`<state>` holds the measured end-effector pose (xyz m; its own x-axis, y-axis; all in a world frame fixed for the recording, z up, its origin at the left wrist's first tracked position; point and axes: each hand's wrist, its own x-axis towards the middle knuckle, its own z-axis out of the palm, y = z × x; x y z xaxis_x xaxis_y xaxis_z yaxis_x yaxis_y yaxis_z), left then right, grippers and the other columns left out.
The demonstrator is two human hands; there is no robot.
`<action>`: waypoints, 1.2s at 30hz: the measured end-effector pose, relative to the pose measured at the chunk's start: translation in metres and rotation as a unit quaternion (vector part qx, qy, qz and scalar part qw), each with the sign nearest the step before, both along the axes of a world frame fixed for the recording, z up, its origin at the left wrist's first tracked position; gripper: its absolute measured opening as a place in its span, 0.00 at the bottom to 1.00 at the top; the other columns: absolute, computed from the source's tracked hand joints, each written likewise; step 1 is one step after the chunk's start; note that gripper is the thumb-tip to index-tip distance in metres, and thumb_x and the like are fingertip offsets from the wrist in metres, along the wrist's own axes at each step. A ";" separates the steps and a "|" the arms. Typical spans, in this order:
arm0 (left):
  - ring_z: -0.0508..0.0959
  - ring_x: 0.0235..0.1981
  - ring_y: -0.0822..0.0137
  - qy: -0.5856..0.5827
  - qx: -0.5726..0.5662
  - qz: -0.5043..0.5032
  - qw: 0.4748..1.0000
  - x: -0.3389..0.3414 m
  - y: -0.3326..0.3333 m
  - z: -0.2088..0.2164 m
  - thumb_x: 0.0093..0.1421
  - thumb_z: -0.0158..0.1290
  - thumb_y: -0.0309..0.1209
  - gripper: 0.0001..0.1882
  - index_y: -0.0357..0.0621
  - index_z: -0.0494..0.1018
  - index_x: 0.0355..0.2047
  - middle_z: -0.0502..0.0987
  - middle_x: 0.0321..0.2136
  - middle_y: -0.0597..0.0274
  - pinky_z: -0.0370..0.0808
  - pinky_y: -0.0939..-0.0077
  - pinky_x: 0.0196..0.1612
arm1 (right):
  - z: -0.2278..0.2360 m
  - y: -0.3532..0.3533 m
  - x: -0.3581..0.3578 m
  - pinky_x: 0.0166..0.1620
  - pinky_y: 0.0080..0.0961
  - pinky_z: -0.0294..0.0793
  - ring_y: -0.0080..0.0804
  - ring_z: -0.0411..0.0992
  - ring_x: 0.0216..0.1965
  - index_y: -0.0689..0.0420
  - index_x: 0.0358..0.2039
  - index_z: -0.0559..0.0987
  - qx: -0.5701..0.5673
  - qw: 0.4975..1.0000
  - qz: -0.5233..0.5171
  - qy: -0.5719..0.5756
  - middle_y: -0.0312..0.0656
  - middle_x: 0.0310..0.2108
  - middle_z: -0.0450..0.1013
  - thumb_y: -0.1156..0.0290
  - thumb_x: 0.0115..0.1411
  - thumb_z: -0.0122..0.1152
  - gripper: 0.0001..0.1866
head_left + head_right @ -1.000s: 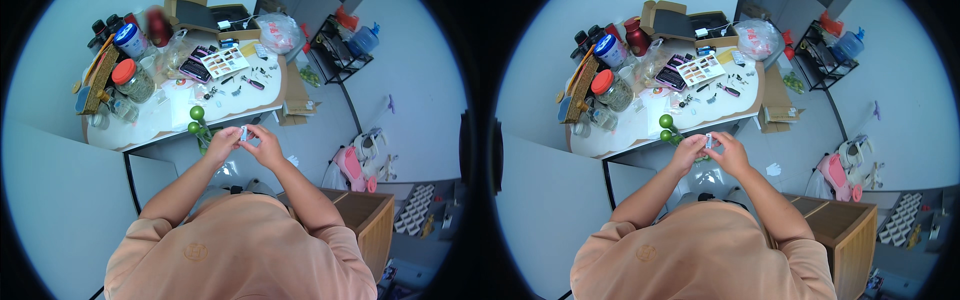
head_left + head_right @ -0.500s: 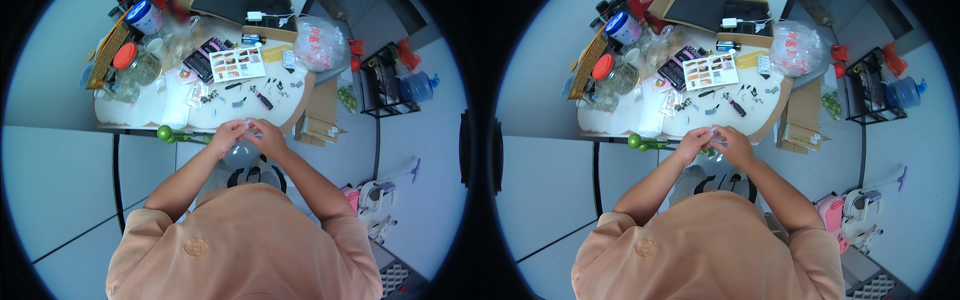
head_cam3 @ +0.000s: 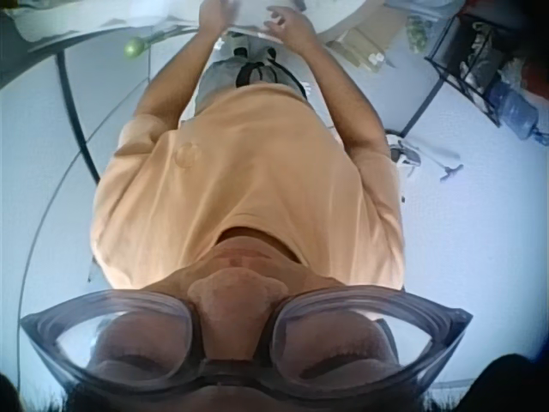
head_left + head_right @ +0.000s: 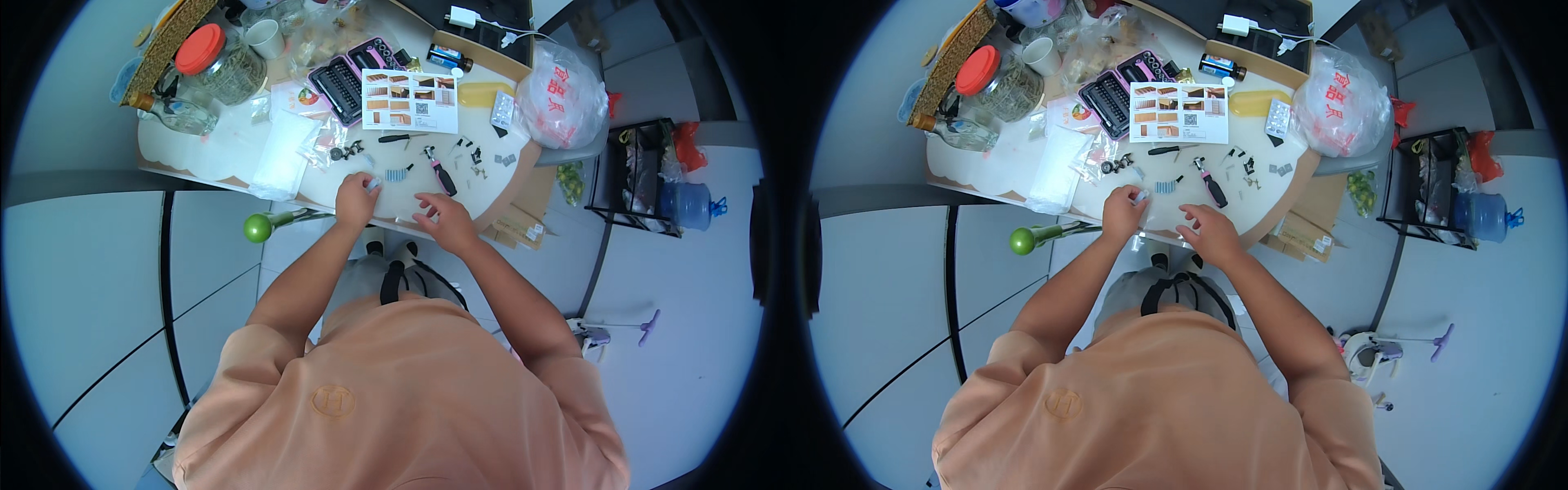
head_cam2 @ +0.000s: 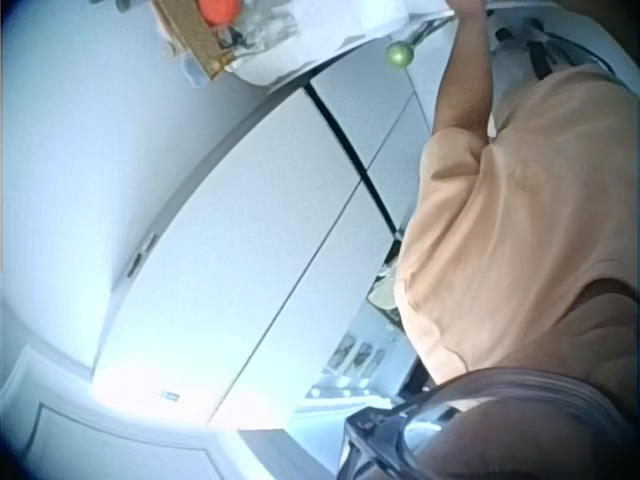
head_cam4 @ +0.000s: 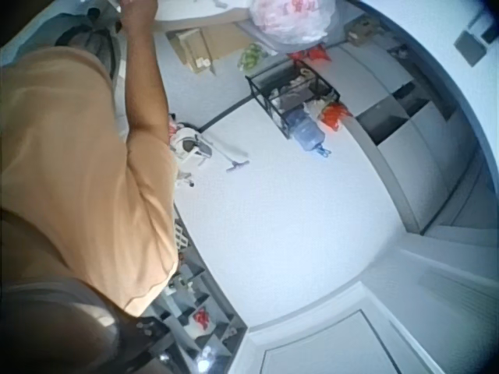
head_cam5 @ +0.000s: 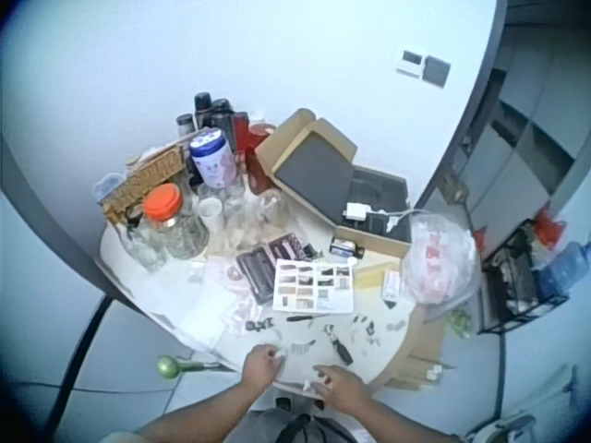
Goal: The person assembles a wooden shelving unit by reading instruction papers, picking up wooden panels from the floor, and sliding them into the main frame of the cabinet.
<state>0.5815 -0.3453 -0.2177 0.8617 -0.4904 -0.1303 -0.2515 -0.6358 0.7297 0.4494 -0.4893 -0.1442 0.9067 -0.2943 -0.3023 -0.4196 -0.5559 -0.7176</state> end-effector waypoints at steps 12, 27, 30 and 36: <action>0.67 0.42 0.56 -0.207 0.156 0.045 0.965 0.053 -0.013 0.002 0.43 0.51 0.24 0.21 0.51 0.69 0.41 0.68 0.42 0.60 0.65 0.66 0.43 | 0.001 -0.013 0.015 0.34 0.22 0.69 0.27 0.68 0.28 0.56 0.42 0.73 0.030 0.998 -0.045 -0.017 0.39 0.31 0.71 0.69 0.50 0.59 0.17; 0.75 0.31 0.70 0.019 -0.114 0.241 0.964 0.047 0.001 -0.010 0.52 0.52 0.23 0.10 0.37 0.71 0.36 0.76 0.29 0.59 0.72 0.80 0.35 | -0.005 -0.073 0.011 0.34 0.23 0.70 0.29 0.70 0.28 0.57 0.40 0.73 0.041 0.999 0.031 0.000 0.40 0.30 0.72 0.68 0.49 0.59 0.17; 0.75 0.32 0.71 0.143 -0.262 0.316 0.900 0.043 0.004 -0.017 0.56 0.47 0.23 0.09 0.34 0.69 0.38 0.75 0.33 0.60 0.73 0.84 0.37 | 0.000 -0.075 0.019 0.33 0.23 0.70 0.28 0.70 0.27 0.57 0.40 0.74 0.039 0.998 0.041 -0.002 0.40 0.30 0.72 0.68 0.49 0.59 0.16; 0.75 0.32 0.72 0.441 -0.382 0.260 0.770 0.020 -0.016 0.034 0.61 0.40 0.26 0.11 0.35 0.67 0.41 0.74 0.35 0.58 0.74 0.83 0.37 | 0.001 -0.070 0.029 0.33 0.24 0.70 0.28 0.70 0.27 0.55 0.42 0.73 0.069 0.997 0.036 -0.020 0.39 0.30 0.71 0.68 0.49 0.59 0.17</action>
